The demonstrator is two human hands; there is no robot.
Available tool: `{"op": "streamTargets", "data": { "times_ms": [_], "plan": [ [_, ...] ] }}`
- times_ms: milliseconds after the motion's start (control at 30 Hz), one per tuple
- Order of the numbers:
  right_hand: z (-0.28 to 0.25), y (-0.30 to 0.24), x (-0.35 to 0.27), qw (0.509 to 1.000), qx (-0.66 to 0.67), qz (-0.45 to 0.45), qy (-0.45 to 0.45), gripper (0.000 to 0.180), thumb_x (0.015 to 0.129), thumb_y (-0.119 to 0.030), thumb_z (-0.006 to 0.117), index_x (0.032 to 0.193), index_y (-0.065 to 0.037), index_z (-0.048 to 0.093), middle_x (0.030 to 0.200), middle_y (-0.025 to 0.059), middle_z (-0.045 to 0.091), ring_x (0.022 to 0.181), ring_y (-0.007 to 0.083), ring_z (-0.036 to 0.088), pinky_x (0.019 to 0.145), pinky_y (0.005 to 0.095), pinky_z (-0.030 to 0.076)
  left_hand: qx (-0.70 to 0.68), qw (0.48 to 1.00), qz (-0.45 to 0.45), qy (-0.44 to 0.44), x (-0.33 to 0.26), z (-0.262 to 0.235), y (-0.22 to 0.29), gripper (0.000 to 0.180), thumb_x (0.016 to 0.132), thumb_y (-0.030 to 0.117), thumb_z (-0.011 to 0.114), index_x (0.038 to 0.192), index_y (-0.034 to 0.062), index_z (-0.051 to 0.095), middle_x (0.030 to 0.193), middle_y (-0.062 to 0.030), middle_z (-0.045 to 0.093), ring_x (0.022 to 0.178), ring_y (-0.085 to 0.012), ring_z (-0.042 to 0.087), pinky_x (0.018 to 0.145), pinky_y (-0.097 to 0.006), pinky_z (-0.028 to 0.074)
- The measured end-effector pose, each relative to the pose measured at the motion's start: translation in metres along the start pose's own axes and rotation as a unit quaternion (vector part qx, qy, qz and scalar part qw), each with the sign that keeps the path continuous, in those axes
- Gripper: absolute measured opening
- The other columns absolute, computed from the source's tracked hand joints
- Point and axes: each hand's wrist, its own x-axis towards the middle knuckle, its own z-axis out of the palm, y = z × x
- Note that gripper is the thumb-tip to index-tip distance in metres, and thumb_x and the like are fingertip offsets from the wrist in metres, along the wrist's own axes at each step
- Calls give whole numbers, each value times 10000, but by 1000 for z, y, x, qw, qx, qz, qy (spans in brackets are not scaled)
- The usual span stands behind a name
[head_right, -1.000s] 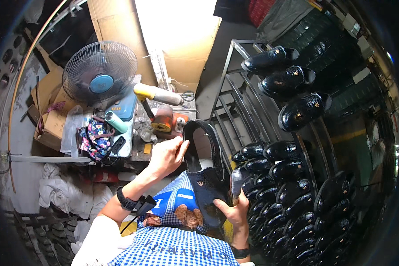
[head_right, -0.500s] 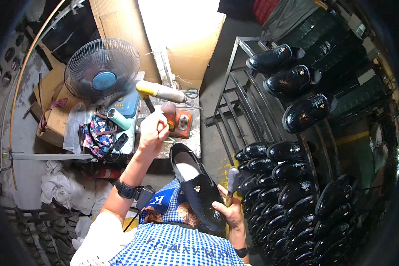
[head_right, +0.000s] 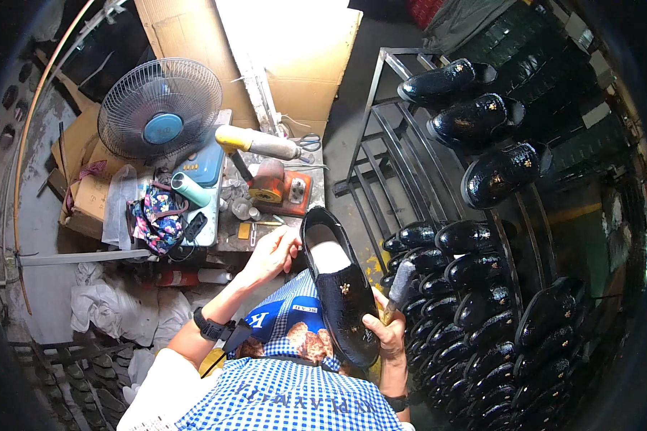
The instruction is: The recorder is cleaning and inspecting black leather dress shoes in a factory setting.
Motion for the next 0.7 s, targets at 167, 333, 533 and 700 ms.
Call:
{"op": "streamTargets", "data": {
  "times_ms": [167, 333, 533, 700],
  "plan": [
    [4, -2, -5, 996, -82, 0, 29, 620, 674, -84, 717, 1198, 90, 436, 1147, 147, 533, 1062, 190, 499, 939, 290, 351, 371, 890, 235, 120, 3, 5, 5, 206, 869, 200, 517, 759, 26, 524, 590, -77, 518, 499, -169, 525, 479, -302, 413],
    [9, -12, -8, 972, -217, -84, 34, 646, 654, -87, 754, 1196, 79, 442, 1085, 131, 576, 995, 154, 534, 898, 281, 387, 246, 938, 203, 135, 0, 1, -2, 214, 876, 164, 517, 751, -8, 543, 573, -66, 532, 506, -127, 495, 489, -267, 401],
    [27, -38, -9, 926, -355, -123, 30, 681, 657, -104, 755, 1209, 100, 413, 996, 146, 619, 856, 133, 591, 767, 248, 467, 95, 978, 151, 107, 4, 9, 15, 284, 920, 230, 453, 756, 32, 574, 564, 3, 508, 409, -49, 402, 374, -193, 308],
    [25, -30, -8, 911, -379, -162, 28, 693, 651, -107, 752, 1210, 110, 404, 923, 156, 640, 793, 147, 623, 722, 249, 486, 5, 999, -21, 30, 7, 27, 28, 293, 891, 311, 497, 766, 52, 553, 529, 4, 494, 392, -55, 420, 366, -208, 311]
  ]
}}
